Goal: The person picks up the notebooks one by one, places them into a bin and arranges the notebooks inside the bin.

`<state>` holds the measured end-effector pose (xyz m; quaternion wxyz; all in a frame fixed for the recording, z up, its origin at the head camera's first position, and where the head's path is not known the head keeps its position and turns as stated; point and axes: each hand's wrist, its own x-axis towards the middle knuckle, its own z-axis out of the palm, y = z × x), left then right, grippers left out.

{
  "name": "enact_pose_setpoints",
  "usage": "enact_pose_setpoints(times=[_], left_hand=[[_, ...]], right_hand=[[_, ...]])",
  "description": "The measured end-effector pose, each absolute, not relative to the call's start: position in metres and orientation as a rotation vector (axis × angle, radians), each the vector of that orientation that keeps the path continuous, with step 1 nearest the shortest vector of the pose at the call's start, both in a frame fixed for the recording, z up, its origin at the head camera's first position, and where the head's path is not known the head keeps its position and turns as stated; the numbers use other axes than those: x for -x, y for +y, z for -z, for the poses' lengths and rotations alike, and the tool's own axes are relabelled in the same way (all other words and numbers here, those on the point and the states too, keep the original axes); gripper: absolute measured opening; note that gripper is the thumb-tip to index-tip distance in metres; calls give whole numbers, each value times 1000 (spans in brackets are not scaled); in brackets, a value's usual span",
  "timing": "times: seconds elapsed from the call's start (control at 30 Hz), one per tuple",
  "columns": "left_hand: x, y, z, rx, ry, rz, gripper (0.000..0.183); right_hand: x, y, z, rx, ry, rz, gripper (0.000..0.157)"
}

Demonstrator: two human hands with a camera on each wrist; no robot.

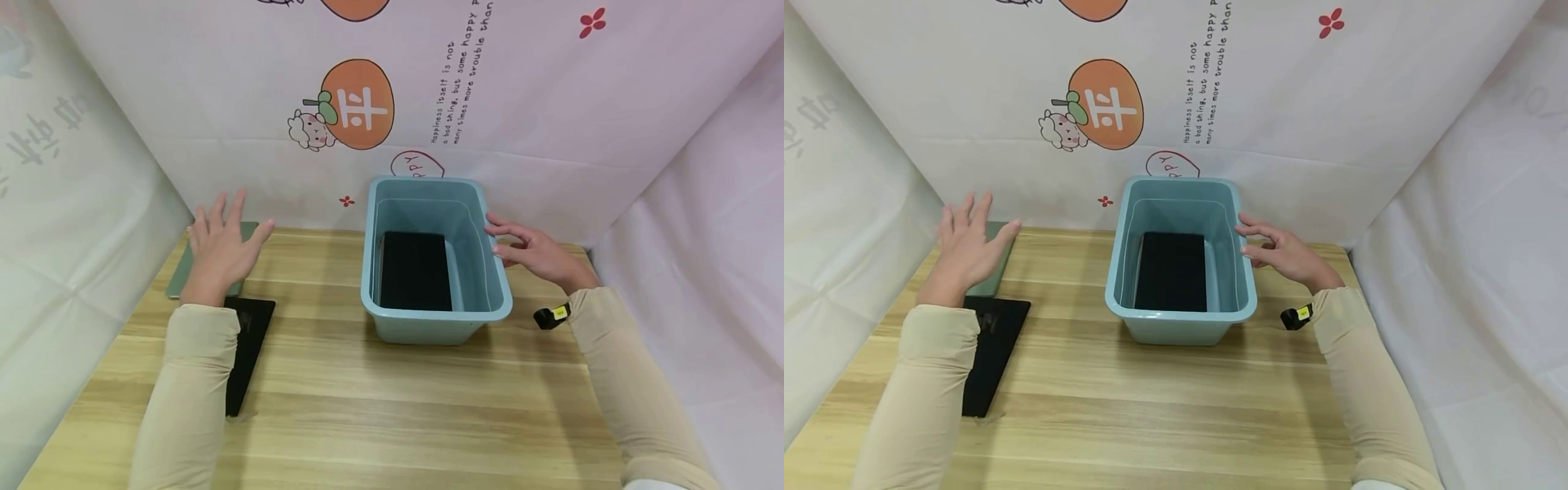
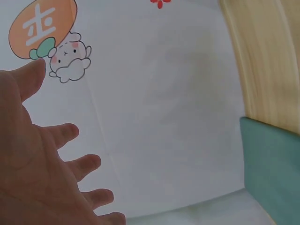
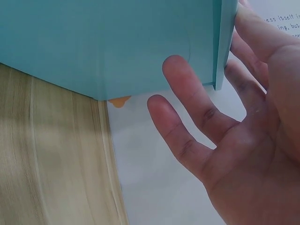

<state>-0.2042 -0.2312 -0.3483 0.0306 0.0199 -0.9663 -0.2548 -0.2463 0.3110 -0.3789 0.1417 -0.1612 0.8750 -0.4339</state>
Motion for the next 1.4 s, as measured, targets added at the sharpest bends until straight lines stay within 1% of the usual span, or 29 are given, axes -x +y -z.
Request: enact_pose_setpoints(times=[0.4,0.83,1.4], left_hand=[[192,-255,367,-113,-3012,781,89],[176,-276,392,-180,-3066,811,94],[155,-297,418,-261,-3079,875,97]], right_hand=[[246,313,380,486,2503,1269,55],[245,315,382,503,2502,1300,54],[246,312,383,502,2522,1274,55]])
